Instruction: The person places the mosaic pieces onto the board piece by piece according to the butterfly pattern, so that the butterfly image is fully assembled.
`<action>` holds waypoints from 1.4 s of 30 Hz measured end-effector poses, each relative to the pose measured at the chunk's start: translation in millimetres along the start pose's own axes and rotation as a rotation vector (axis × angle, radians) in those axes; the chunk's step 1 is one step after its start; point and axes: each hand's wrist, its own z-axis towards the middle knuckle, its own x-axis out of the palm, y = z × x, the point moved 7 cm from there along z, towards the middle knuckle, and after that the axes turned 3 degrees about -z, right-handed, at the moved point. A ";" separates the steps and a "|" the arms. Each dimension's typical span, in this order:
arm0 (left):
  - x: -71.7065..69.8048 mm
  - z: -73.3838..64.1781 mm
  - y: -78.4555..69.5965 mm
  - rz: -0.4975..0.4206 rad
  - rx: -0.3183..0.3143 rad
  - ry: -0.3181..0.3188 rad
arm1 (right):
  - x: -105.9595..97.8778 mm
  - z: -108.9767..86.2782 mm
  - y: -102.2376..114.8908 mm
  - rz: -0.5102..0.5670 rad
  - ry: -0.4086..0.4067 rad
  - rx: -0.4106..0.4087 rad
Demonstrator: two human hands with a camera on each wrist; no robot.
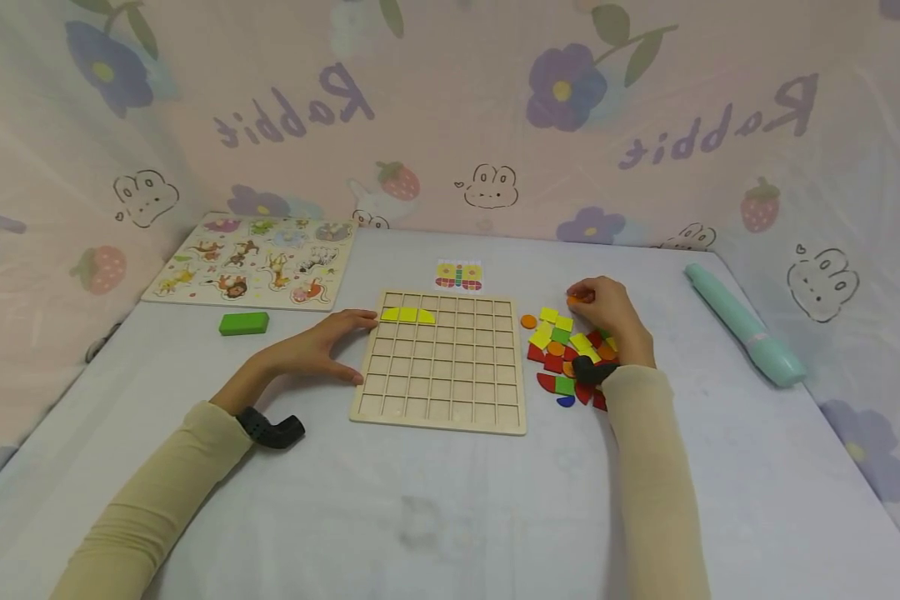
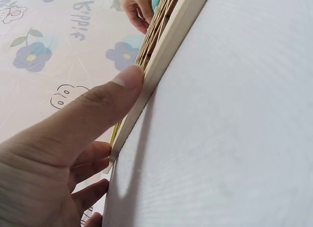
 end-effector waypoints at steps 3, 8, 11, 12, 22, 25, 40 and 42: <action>0.1 0.4 0.1 0.004 0.002 -0.001 | 0.7 1.0 -0.7 -0.012 0.003 0.006; -0.8 -0.1 -1.8 0.011 0.003 -0.002 | 1.4 0.0 22.4 0.015 -0.039 -0.057; -1.3 -0.1 -2.4 0.012 0.005 -0.001 | 4.9 0.3 52.1 0.020 -0.065 -0.168; -1.3 0.1 -2.5 0.012 0.005 -0.001 | 6.8 0.7 62.9 0.022 -0.071 -0.204; -1.4 2.0 -3.6 0.010 0.009 0.003 | 47.4 -4.1 160.3 0.098 0.062 -0.496; -1.0 3.0 -3.5 0.014 0.008 0.005 | 61.5 -3.4 172.6 0.102 0.115 -0.526; -7.4 8.0 -19.3 0.134 0.023 0.048 | 81.6 -1.3 176.1 0.081 0.158 -0.543; -8.8 8.2 -21.3 0.138 0.020 0.052 | 81.5 -1.1 177.3 0.076 0.151 -0.553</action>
